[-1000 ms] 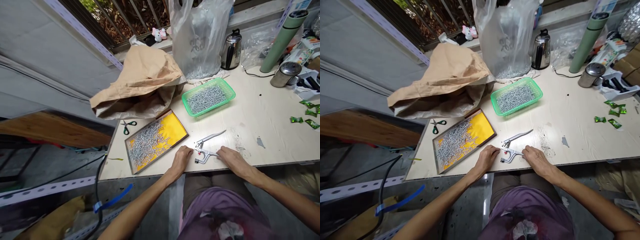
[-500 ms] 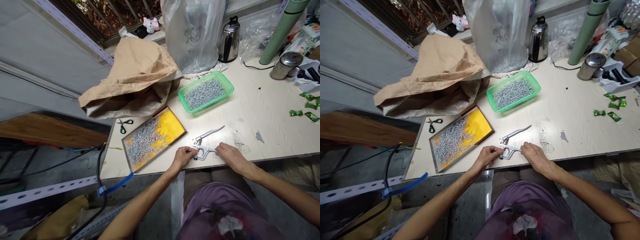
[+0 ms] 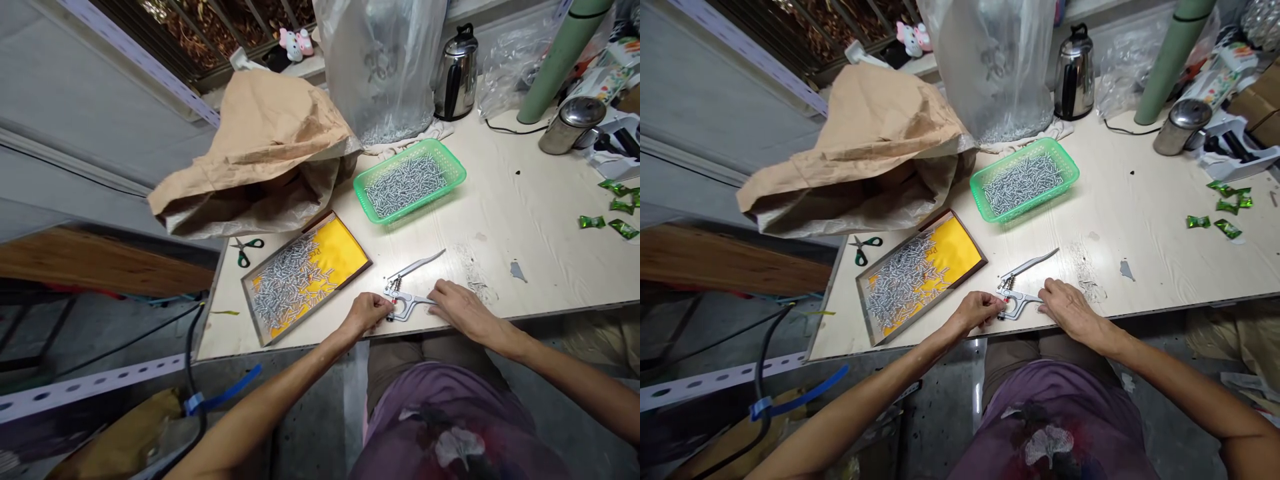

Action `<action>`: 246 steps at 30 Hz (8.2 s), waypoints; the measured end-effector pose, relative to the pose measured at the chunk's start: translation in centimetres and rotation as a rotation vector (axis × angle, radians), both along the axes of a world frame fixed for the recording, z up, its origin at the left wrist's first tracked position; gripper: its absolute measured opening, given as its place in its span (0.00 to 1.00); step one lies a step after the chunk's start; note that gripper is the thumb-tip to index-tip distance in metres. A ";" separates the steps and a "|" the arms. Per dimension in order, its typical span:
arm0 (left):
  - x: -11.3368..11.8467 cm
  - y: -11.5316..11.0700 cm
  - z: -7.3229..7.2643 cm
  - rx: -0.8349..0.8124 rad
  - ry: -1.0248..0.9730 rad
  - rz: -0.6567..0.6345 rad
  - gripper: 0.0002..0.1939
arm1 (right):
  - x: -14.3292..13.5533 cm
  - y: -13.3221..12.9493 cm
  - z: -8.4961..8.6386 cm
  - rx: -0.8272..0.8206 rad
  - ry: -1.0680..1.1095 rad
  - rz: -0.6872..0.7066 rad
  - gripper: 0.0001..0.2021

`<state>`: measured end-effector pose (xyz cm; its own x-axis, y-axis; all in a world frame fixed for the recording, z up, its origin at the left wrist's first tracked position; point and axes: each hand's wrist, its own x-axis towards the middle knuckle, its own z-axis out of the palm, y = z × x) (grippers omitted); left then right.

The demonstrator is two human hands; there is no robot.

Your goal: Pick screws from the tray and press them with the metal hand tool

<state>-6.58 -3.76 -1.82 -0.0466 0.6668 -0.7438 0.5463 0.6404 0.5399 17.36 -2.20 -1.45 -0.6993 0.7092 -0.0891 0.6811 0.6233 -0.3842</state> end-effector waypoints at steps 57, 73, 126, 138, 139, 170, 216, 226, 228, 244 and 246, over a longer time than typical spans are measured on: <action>6.4 1.6 0.3 0.732 0.596 -0.788 0.15 | -0.5 4.5 1.0 0.129 -0.142 0.068 0.07; 8.3 -3.1 -3.2 1.067 0.262 -0.692 0.25 | -4.0 10.2 2.6 0.243 -0.161 0.120 0.06; -0.1 -1.0 -0.2 0.245 0.091 0.061 0.11 | -1.3 0.2 -0.5 0.091 -0.073 0.007 0.12; -1.0 -0.6 -0.7 0.037 0.019 -0.042 0.20 | -1.6 0.2 0.6 0.031 -0.111 0.013 0.12; -1.0 -0.6 -0.7 0.029 0.015 -0.046 0.19 | -1.6 0.2 0.6 0.029 -0.113 0.014 0.12; -0.7 -1.4 0.8 0.065 0.133 -0.144 0.18 | -2.1 5.2 2.4 0.063 -0.215 0.139 0.29; 8.0 -3.9 -3.3 1.076 0.196 -0.703 0.29 | -1.6 9.4 1.0 0.138 -0.191 0.083 0.08; 8.0 -3.6 -2.7 1.018 0.089 -0.670 0.26 | -7.3 6.8 2.3 0.163 -0.059 0.496 0.06; 7.8 -4.2 -2.4 1.050 0.068 -0.720 0.22 | -8.8 5.5 1.7 0.192 -0.060 0.646 0.06; -10.6 1.2 0.7 0.902 0.810 -0.229 0.10 | -10.1 11.7 5.4 0.324 0.436 0.175 0.12; -11.3 2.4 0.0 0.807 0.825 -0.309 0.10 | -9.4 14.0 7.2 0.449 0.388 0.007 0.11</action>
